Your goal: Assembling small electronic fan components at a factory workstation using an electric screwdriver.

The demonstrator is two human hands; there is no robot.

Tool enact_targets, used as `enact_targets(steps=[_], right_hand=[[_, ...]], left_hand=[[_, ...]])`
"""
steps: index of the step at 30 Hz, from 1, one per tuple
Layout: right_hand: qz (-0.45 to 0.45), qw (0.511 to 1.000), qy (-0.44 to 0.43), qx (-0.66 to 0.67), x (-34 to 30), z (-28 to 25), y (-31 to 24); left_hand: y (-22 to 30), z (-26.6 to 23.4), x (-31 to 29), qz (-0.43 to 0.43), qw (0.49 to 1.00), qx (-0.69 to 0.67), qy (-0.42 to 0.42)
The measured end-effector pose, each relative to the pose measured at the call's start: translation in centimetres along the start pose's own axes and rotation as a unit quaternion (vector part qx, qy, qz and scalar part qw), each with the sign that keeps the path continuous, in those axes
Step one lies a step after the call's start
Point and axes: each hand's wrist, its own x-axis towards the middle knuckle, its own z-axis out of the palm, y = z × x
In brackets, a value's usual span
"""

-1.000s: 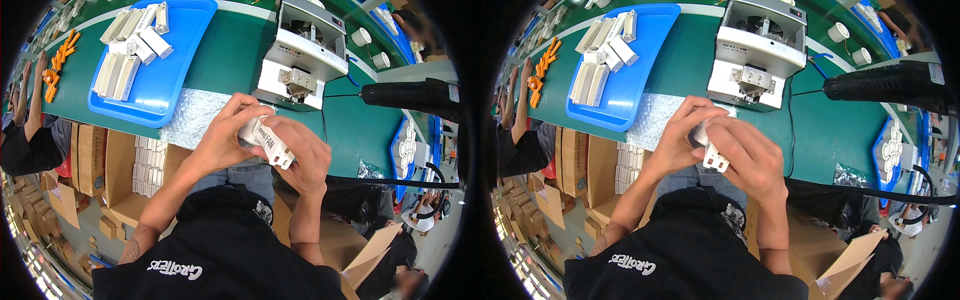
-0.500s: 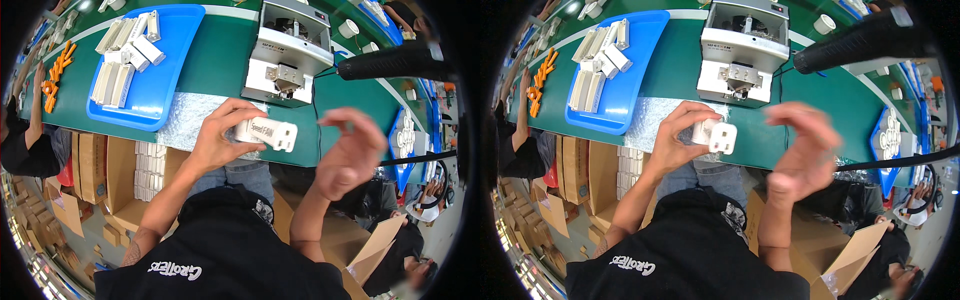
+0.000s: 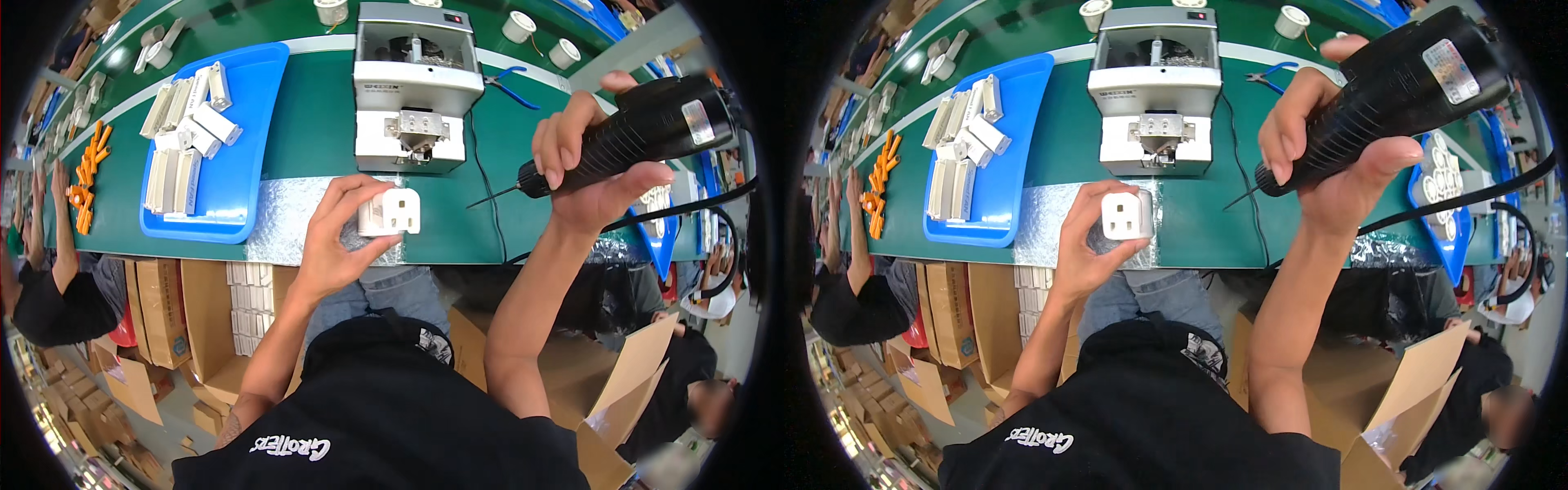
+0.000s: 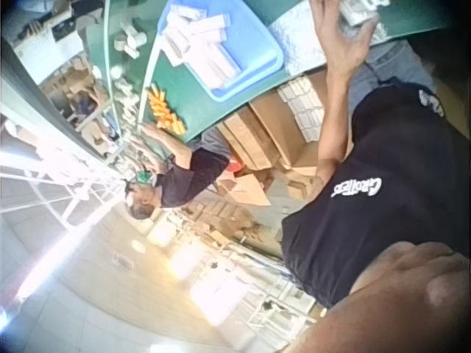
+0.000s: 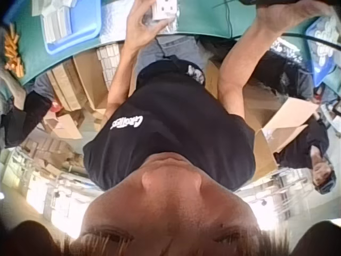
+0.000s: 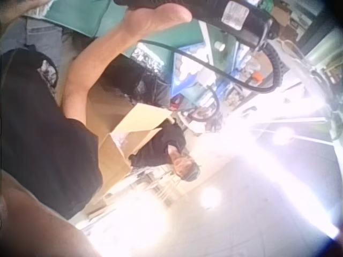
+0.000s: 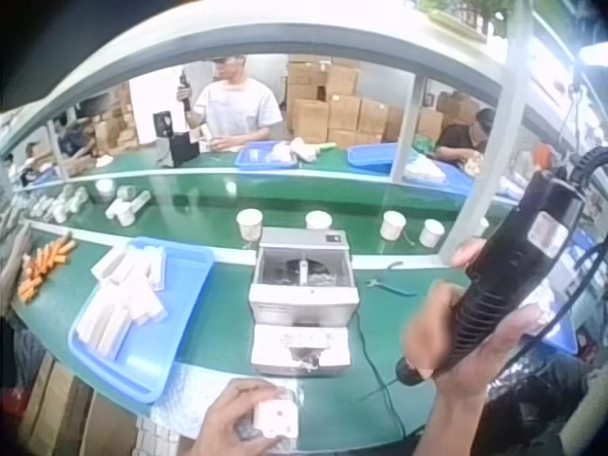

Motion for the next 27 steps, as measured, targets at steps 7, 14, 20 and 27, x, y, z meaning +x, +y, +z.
enact_targets(steps=[7,14,20,27], right_hand=[[-0.111,0.993,-0.008,-0.027,4.5,2.6,-0.7],[-0.221,0.962,0.018,-0.158,7.1,5.7,0.5],[-0.204,0.941,0.085,-0.258,9.5,11.7,1.7],[-0.105,0.976,0.121,-0.148,7.9,11.1,1.8]], left_hand=[[-1.0,2.0,0.3,-0.038,0.991,-0.013,0.131],[-0.6,1.6,0.7,-0.028,0.993,0.043,0.108],[-1.2,1.5,0.4,-0.044,0.993,0.02,0.108],[-1.7,1.6,0.4,-0.013,0.993,0.022,0.114]])
